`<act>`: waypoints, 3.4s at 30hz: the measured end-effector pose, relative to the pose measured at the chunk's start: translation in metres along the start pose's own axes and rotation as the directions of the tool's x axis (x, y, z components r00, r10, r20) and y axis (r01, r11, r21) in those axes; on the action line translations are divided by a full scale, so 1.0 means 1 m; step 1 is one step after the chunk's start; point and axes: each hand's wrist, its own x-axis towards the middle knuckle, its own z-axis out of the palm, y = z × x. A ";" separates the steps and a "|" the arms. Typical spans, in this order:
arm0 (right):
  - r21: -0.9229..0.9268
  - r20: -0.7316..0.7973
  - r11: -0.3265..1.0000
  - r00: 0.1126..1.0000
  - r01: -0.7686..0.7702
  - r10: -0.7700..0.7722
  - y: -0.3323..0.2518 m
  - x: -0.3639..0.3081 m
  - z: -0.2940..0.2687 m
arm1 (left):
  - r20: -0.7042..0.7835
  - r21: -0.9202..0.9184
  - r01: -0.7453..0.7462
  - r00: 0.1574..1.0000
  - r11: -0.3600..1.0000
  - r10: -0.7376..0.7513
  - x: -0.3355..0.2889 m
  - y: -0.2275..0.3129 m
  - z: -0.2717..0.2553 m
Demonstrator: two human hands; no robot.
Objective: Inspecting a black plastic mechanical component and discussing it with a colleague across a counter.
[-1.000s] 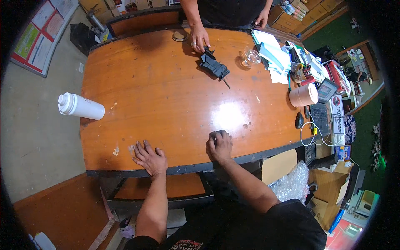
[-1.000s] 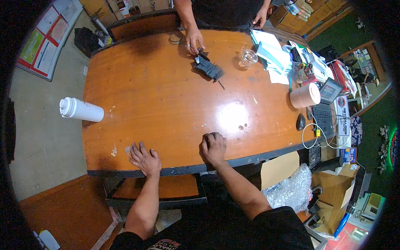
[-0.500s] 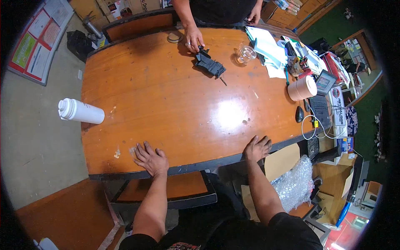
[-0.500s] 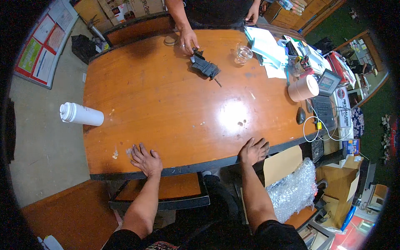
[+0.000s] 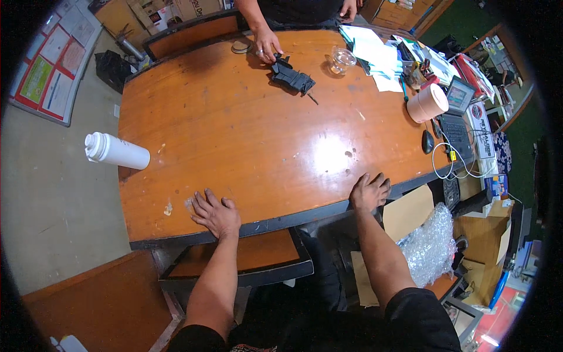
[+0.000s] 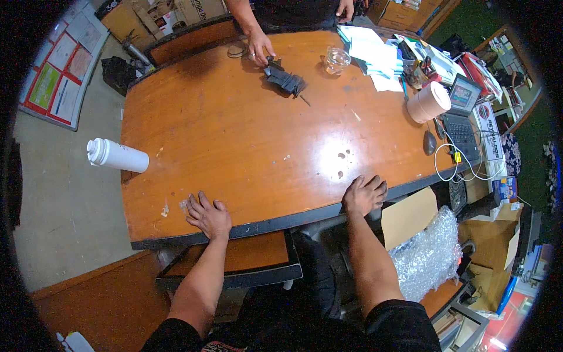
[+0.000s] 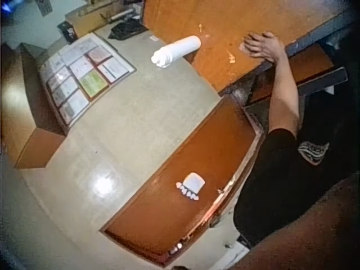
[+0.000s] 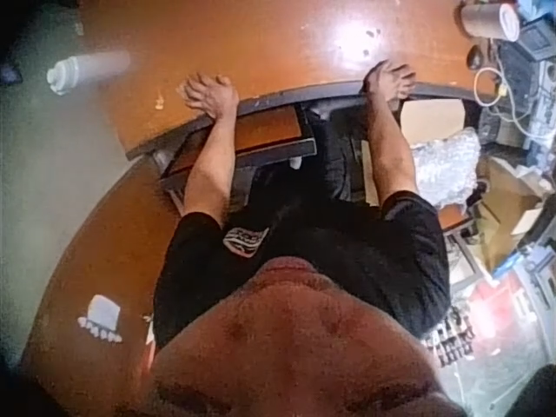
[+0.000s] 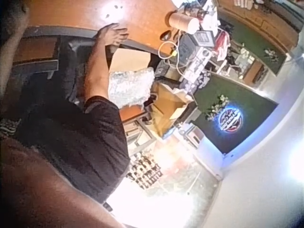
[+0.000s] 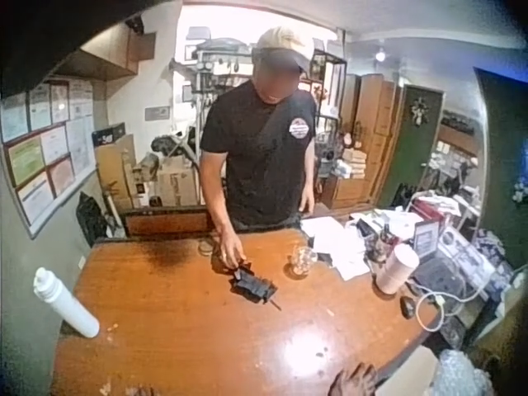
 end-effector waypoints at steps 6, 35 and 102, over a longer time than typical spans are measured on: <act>0.014 0.029 1.000 1.000 0.009 -0.009 -0.006 -0.002 -0.005 | 0.033 -0.042 0.028 0.999 0.999 -0.026 0.002 -0.001 -0.006; 0.370 0.310 0.496 0.399 0.785 -0.863 -0.391 0.145 0.043 | 0.024 0.032 -0.005 1.000 0.999 0.005 0.014 0.023 0.017; 0.414 0.186 0.841 0.872 0.348 -0.453 0.082 -0.152 -0.242 | 0.421 -0.712 0.624 0.011 0.322 0.907 0.081 0.043 -0.103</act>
